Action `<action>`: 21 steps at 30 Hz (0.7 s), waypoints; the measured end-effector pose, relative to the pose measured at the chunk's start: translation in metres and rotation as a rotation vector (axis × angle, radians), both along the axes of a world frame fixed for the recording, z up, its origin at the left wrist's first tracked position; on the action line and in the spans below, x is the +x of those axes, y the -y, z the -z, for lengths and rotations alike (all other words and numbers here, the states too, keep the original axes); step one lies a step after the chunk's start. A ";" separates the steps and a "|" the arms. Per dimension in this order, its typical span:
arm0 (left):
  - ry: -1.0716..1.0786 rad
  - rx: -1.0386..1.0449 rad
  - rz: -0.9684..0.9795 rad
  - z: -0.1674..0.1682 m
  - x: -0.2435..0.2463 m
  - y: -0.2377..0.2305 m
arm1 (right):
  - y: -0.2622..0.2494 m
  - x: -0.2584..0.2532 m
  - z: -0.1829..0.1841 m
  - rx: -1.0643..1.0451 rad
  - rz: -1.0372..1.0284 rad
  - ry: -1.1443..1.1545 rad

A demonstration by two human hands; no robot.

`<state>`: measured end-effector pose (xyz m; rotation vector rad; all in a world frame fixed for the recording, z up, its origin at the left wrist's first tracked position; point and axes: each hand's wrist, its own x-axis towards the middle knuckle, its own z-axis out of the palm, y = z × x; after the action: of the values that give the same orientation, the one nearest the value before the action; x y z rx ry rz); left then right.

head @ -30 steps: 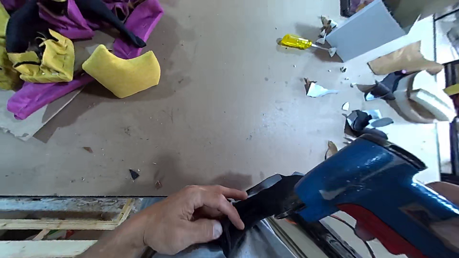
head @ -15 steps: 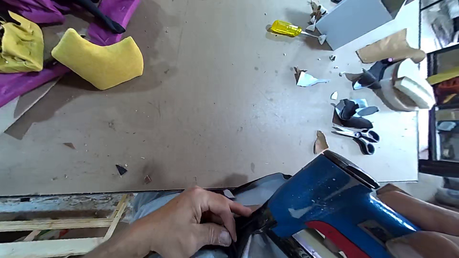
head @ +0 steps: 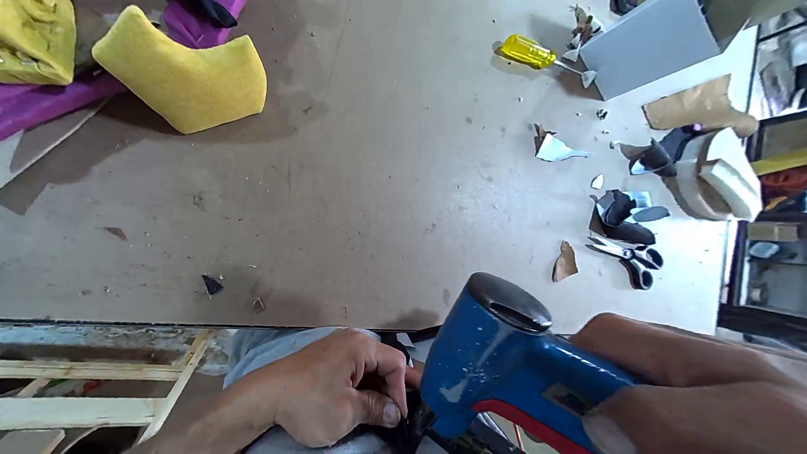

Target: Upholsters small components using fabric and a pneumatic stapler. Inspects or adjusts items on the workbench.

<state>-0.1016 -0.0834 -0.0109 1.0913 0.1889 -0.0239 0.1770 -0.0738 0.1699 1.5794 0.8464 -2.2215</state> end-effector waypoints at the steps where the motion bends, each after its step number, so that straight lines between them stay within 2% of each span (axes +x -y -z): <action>1: 0.007 0.011 -0.003 0.000 -0.001 0.000 | -0.004 -0.003 0.003 -0.028 -0.036 0.005; 5: 0.014 0.065 -0.016 0.001 -0.005 0.001 | -0.016 -0.012 0.012 -0.107 -0.088 0.033; 21: 0.004 0.177 0.022 0.002 -0.005 -0.004 | -0.018 -0.007 0.030 -0.246 0.007 0.016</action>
<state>-0.1065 -0.0799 -0.0130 1.2701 0.1780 -0.0253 0.1701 -0.0554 0.1397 1.4826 0.5387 -2.2162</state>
